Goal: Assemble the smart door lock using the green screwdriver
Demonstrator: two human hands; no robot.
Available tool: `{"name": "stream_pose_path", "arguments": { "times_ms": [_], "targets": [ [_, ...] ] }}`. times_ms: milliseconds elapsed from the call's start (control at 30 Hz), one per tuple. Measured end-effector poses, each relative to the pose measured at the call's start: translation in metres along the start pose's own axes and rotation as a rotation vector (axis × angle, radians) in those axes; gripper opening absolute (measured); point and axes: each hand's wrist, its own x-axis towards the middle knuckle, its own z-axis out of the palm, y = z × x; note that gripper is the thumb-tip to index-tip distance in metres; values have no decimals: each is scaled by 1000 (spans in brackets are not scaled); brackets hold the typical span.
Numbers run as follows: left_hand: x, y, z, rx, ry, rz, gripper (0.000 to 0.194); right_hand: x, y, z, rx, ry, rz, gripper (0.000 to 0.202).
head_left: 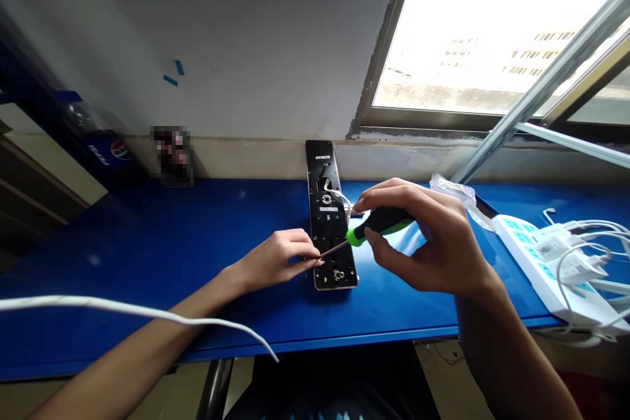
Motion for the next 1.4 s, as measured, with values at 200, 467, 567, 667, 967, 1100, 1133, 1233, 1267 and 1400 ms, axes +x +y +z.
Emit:
{"name": "stream_pose_path", "arguments": {
  "times_ms": [200, 467, 567, 667, 967, 1100, 1133, 1233, 1267, 1400],
  "targets": [
    [19, 5, -15, 20, 50, -25, 10, -9, 19, -16, -93, 112, 48, 38],
    [121, 17, -11, 221, -351, 86, 15, -35, 76, -39, -183, 224, 181, 34],
    [155, 13, 1, 359, -462, 10, 19, -46, 95, -46, -160, 248, 224, 36],
    [177, 5, 15, 416, -549, -36, 20, -57, 106, -54, -171, 270, 261, 37],
    [204, -15, 52, 424, -691, -101, 22, -66, 113, -63, -223, 244, 317, 36],
    [207, -18, 62, 408, -717, -93, 20, -68, 116, -65, -234, 195, 351, 35],
    [207, -18, 64, 406, -721, -92, 20, -69, 117, -65, -240, 176, 359, 35],
    [210, -16, 68, 399, -729, -93, 22, -70, 119, -65, -228, 125, 380, 37],
    [210, -15, 68, 393, -733, -94, 22, -71, 119, -65, -216, 114, 386, 37],
    [211, -9, 69, 358, -761, -85, 24, -71, 119, -65, -184, 99, 404, 37]
  ]
}}
